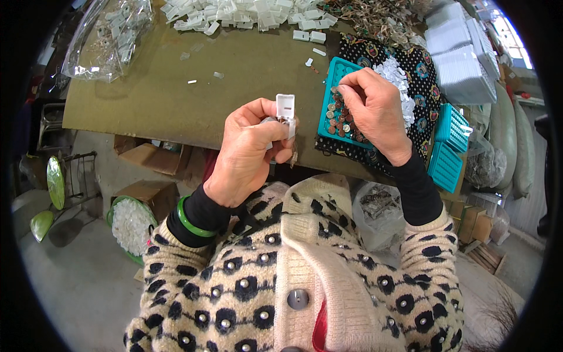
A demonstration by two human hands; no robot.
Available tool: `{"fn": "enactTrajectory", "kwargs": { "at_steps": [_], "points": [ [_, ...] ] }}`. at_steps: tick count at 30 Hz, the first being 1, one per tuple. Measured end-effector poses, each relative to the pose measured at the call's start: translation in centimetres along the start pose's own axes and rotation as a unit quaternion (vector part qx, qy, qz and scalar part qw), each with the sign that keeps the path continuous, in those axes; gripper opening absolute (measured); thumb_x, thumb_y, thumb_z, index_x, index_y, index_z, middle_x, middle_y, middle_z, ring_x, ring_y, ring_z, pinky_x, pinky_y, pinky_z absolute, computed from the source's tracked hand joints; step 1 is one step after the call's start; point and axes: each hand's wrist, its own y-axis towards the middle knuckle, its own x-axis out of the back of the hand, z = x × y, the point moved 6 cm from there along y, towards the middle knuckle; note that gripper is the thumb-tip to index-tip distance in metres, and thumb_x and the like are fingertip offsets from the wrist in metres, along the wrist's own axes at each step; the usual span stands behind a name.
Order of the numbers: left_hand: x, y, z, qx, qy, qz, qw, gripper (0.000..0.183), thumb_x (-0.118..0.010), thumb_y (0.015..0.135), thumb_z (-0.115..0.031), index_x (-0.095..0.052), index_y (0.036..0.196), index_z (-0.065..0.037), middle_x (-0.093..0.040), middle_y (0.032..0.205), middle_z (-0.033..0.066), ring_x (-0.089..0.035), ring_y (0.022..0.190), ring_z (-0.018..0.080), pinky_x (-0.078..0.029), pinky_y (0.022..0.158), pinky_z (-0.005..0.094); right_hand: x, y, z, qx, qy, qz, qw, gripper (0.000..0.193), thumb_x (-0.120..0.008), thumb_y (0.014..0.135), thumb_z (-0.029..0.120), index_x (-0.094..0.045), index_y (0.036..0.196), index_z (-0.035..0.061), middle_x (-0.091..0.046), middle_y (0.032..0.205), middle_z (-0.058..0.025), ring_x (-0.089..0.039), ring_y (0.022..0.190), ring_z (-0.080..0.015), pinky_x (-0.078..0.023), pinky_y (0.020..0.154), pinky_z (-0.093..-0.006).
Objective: The person repeatedly picks small white plastic housings and metal contacts from a table, inserts the contacts into the housings, and places the assembled units into a blue tray. The person handles items one at a time, occasionally repositioning parts on the table.
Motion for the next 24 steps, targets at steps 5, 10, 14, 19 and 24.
{"fn": "enactTrajectory", "kwargs": {
  "at_steps": [5,10,14,19,24],
  "points": [
    [-0.3,0.0,-0.3,-0.019,-0.001,-0.024,1.000,0.026,-0.063,0.087,0.000,-0.062,0.113,0.003,-0.068,0.100,0.0128,-0.068,0.082,0.0207,-0.059,0.073,0.0316,-0.8,0.0,0.5,0.060,-0.101,0.025,0.993,0.007,-0.065,0.084,0.008,-0.064,0.088,0.0022,-0.061,0.085,-0.0113,-0.062,0.075,-0.0307,-0.050,0.065,-0.0392],
    [-0.4,0.1,-0.7,-0.034,0.000,-0.003,0.999,0.033,-0.063,0.087,0.002,-0.060,0.120,0.005,-0.068,0.106,0.0146,-0.070,0.091,0.0249,-0.060,0.081,0.0348,-1.0,0.7,0.3,0.075,-0.100,0.058,0.991,0.006,-0.064,0.084,0.008,-0.062,0.085,0.0021,-0.060,0.082,-0.0120,-0.062,0.075,-0.0315,-0.050,0.065,-0.0399],
    [-0.4,-0.3,-0.9,-0.085,0.005,0.005,0.996,0.032,-0.064,0.086,0.004,-0.060,0.118,0.006,-0.068,0.105,0.0152,-0.071,0.089,0.0253,-0.061,0.077,0.0336,-1.2,1.4,0.3,0.033,-0.095,0.100,0.990,0.005,-0.062,0.084,0.002,-0.060,0.086,-0.0015,-0.059,0.079,-0.0118,-0.060,0.066,-0.0248,-0.047,0.059,-0.0344],
    [0.4,-0.7,-1.1,-0.104,0.041,-0.033,0.993,0.029,-0.064,0.086,0.006,-0.061,0.115,0.007,-0.068,0.104,0.0168,-0.071,0.085,0.0246,-0.061,0.072,0.0319,-0.7,-0.3,4.6,0.086,0.018,-0.021,0.996,0.011,-0.064,0.080,-0.004,-0.058,0.088,0.0010,-0.056,0.080,-0.0118,-0.058,0.068,-0.0278,-0.047,0.059,-0.0362],
    [0.1,-0.8,-1.0,-0.113,0.045,-0.031,0.992,0.029,-0.065,0.083,0.008,-0.061,0.112,0.010,-0.066,0.093,0.0129,-0.070,0.078,0.0211,-0.060,0.067,0.0281,-2.2,-1.7,8.6,0.215,-0.059,-0.064,0.973,0.020,-0.069,0.072,-0.003,-0.061,0.090,0.0007,-0.056,0.087,-0.0104,-0.060,0.074,-0.0261,-0.051,0.061,-0.0354]
  ]
}}
